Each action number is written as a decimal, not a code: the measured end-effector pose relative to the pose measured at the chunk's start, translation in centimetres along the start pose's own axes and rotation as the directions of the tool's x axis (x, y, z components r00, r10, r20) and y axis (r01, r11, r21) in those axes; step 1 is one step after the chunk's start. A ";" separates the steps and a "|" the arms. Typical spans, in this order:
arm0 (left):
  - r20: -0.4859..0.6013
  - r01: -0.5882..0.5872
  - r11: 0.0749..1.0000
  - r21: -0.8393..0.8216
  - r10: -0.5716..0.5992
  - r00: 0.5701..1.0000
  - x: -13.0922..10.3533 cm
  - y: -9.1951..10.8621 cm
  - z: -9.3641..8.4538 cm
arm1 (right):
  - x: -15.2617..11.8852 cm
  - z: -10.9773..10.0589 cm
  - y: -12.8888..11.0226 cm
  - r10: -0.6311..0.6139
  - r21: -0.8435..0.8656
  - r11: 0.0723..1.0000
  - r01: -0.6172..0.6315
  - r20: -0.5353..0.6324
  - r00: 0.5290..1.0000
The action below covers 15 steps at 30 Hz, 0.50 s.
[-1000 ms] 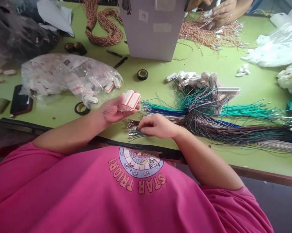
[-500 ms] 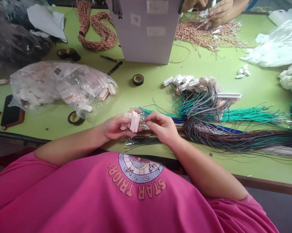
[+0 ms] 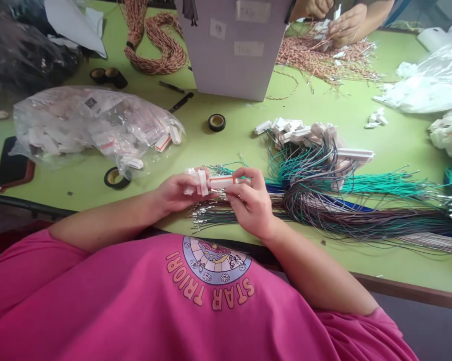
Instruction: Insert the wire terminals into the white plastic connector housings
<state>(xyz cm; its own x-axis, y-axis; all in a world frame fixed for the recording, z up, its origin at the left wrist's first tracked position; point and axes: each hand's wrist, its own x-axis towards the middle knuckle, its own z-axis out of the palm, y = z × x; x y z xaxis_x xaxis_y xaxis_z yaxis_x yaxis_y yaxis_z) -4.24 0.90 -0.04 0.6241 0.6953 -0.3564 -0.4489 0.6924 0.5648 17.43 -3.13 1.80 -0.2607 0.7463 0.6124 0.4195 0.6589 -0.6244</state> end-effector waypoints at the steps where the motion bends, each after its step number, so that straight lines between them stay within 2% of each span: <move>1: 0.007 -0.017 1.000 -0.005 0.017 1.000 0.0 0.0 -0.1 | -0.1 0.0 0.0 -0.008 -0.018 1.000 0.008 -0.009 1.000; 6: 0.020 -0.008 1.000 0.005 0.007 1.000 -0.4 0.0 0.0 | -0.2 0.0 0.0 -0.018 -0.077 0.997 0.016 -0.027 0.999; 9: 0.051 0.018 0.999 0.036 -0.020 0.999 -0.5 -0.3 0.7 | -0.5 0.4 -0.2 -0.049 -0.039 0.998 0.049 -0.006 0.999; 12: 0.045 -0.004 0.993 0.115 -0.001 0.999 -0.3 -0.8 1.4 | -0.8 0.9 -0.4 -0.122 0.017 0.992 0.121 0.094 0.988; 15: -0.055 -0.049 0.980 0.192 0.061 0.997 -0.2 -0.8 1.7 | -1.1 1.2 -0.5 -0.215 0.000 0.975 0.221 0.226 0.950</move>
<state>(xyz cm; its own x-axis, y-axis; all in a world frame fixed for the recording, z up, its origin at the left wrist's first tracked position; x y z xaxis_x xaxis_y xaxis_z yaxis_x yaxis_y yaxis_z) -2.96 -0.12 0.86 0.5591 0.7460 -0.3619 -0.3481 0.6074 0.7141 16.45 -4.16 0.82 -0.5346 0.5888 0.6062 0.3519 0.8073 -0.4738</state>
